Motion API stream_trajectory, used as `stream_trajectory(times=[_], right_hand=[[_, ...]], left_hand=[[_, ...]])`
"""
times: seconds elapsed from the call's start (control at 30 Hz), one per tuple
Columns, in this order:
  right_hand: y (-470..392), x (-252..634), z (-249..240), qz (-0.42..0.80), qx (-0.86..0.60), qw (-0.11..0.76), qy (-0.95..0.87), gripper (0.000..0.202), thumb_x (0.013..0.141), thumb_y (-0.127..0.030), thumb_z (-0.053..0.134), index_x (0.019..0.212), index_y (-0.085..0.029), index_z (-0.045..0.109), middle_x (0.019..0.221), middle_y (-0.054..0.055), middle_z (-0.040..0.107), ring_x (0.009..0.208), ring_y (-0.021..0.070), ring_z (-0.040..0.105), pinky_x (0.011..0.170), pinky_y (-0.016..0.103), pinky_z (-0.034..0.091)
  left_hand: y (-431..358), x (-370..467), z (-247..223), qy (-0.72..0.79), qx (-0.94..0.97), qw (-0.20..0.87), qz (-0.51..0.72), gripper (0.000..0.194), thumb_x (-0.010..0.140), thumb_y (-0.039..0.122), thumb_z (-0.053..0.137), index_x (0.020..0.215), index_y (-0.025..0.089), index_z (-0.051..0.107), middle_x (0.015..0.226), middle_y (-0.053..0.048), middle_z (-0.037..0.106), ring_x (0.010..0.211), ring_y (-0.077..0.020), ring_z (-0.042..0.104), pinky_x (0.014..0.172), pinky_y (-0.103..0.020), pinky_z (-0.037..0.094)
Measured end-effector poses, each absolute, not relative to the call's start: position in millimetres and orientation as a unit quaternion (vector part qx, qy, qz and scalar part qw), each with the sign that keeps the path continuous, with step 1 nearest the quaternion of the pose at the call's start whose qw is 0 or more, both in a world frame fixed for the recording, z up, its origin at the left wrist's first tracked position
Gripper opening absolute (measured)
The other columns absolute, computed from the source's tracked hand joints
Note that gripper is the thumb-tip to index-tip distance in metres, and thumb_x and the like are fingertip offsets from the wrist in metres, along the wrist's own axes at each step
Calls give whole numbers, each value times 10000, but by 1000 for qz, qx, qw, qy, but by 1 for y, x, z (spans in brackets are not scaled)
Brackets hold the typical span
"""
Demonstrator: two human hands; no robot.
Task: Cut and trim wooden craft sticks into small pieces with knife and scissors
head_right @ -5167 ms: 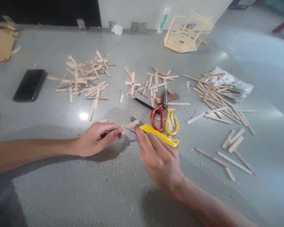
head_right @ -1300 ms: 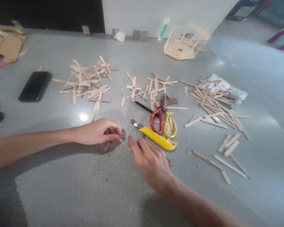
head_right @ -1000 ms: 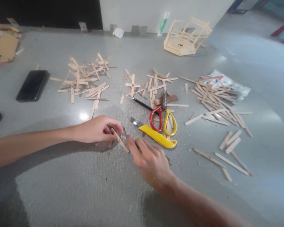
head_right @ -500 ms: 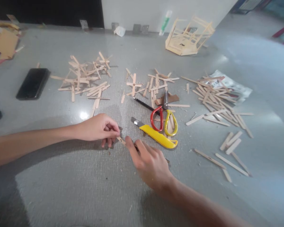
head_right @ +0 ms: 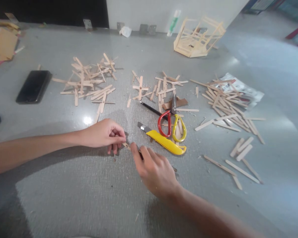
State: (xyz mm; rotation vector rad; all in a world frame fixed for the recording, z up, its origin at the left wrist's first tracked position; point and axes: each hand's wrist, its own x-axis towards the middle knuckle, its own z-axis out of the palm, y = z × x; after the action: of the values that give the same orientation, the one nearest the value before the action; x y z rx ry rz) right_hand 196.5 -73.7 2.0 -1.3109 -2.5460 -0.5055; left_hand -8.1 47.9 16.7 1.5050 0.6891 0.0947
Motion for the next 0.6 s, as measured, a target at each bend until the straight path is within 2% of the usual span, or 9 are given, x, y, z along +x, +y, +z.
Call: stream_trajectory(times=[0.23,0.47,0.6], right_hand=[[-74,193,6,-197,-449,103,-866,430,917,40,323,1096,-83,694,654,6,573,505,125,523,435,281,358],[-68,195,6,-173,-429,176,-869,284,971,-14,417,1021,-58,693,704,41,641,616,142,569,588,289,426],[-62,196,7,-133,-416,183,-881,289,984,-33,405,968,-61,692,750,70,667,648,159,578,613,304,434]], left_hand=[[46,-7,16,320,671,667,47,197,940,223,625,826,75,685,637,-83,709,551,-170,716,490,-227,587],[49,-8,19,301,694,653,29,217,930,263,648,807,96,712,614,-61,701,518,-140,693,507,-204,566],[52,-9,20,273,708,652,10,232,914,276,667,770,103,720,605,-50,692,497,-123,674,507,-192,552]])
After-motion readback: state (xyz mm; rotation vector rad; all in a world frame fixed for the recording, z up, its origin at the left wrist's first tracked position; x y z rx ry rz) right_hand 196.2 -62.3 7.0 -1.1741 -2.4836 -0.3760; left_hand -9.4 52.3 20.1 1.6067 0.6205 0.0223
